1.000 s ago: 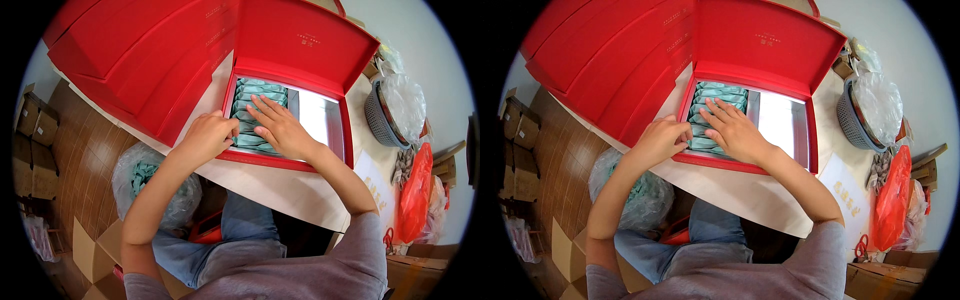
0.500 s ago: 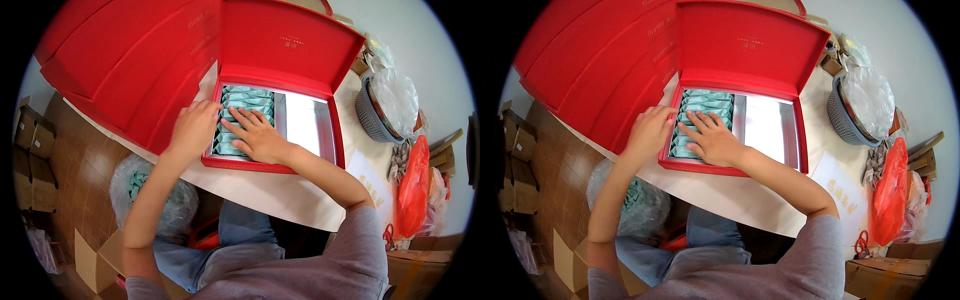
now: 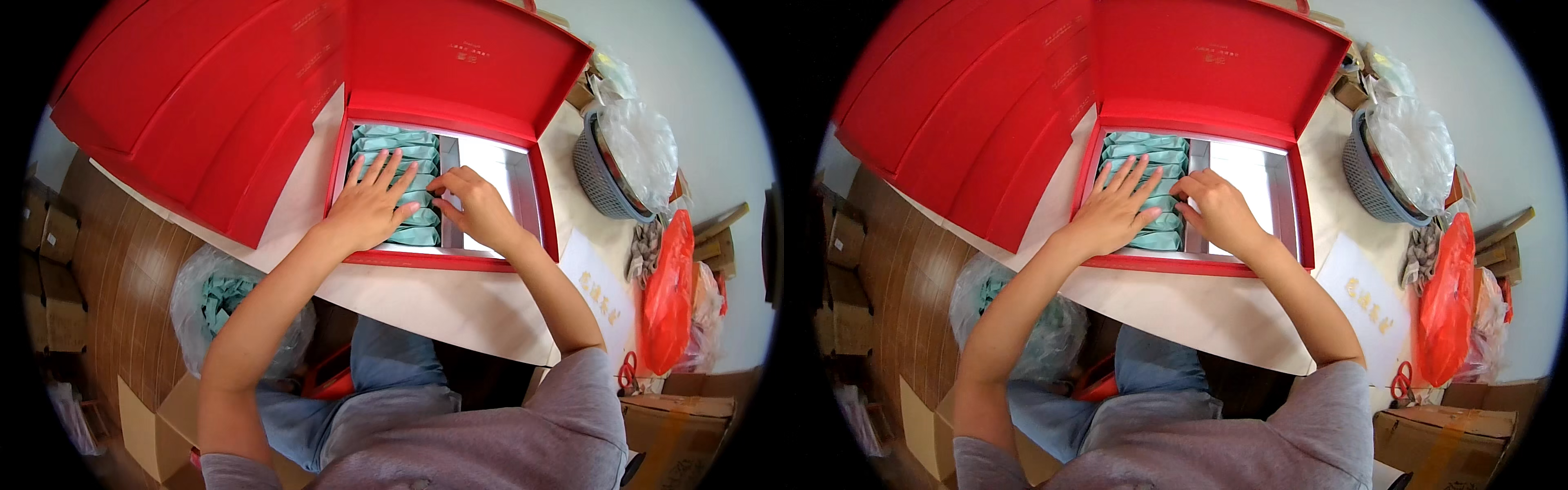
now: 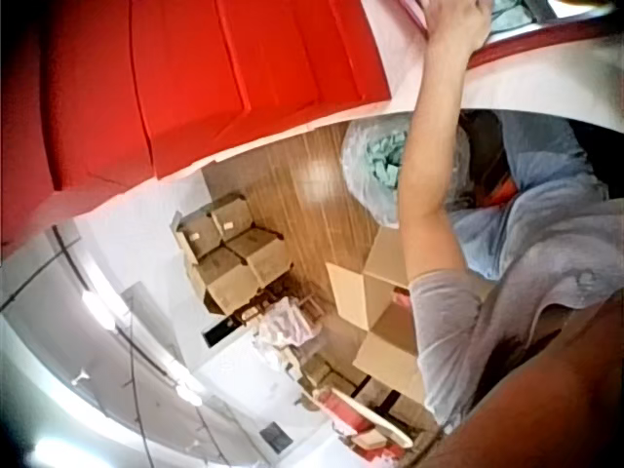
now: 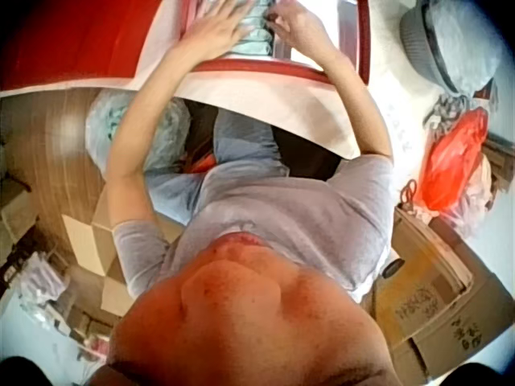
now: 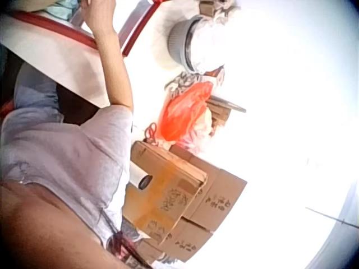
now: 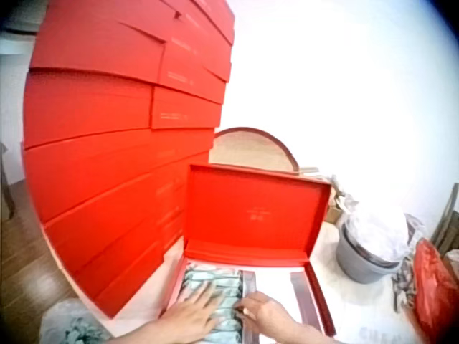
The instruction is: The person takes several packets of tea from a large plastic bag and arranges them into rows inside a red gift box, then places a translucent paper sheet on top.
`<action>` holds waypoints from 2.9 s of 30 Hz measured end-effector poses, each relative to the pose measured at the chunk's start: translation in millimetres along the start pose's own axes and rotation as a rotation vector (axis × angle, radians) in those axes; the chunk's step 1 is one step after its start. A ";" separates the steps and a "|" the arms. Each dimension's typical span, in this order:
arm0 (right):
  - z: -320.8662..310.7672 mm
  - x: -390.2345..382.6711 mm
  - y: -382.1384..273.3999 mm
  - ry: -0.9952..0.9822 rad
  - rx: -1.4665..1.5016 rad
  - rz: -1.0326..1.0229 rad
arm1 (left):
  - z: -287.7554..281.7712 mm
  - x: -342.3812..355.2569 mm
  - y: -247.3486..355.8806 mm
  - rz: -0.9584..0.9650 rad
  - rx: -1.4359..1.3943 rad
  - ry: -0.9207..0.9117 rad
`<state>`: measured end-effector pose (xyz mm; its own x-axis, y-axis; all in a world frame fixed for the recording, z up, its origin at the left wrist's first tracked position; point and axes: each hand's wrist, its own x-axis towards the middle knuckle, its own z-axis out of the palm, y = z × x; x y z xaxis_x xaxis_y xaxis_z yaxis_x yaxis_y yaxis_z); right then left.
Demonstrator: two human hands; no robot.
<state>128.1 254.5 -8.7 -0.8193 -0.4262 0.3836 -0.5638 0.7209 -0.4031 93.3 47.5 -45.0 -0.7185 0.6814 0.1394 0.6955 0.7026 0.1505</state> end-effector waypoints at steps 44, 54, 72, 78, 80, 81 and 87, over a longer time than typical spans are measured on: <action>813.7 -12.6 -270.9 -1.161 -0.437 -0.620 | 202.2 -552.4 -185.9 -1.719 -1.784 2.025; 610.1 53.7 -296.1 -0.909 0.093 -0.159 | 216.0 -523.9 -166.6 -1.805 -2.001 1.583; 255.9 -22.4 -355.2 -0.512 0.394 -0.284 | 84.3 -414.6 -14.4 -0.940 -1.813 1.749; 226.4 -60.8 -344.8 -0.289 0.296 -0.241 | 32.6 -363.7 17.2 -0.942 -2.102 1.814; 217.6 -72.5 -347.5 -0.186 0.337 -0.357 | 39.3 -365.5 24.9 -0.825 -2.108 1.752; 206.4 -78.5 -347.8 -0.306 0.448 -0.300 | 44.6 -368.5 27.0 -0.766 -2.110 1.724; 180.7 -69.2 -326.1 -0.322 0.710 -0.140 | 49.0 -380.4 32.2 -0.728 -2.069 1.509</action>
<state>349.7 -49.8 -53.9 -0.6647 -0.7024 0.2545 -0.5069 0.1737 -0.8443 389.3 -179.0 -141.2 -0.8467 -0.4720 -0.2455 0.3081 -0.8113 0.4969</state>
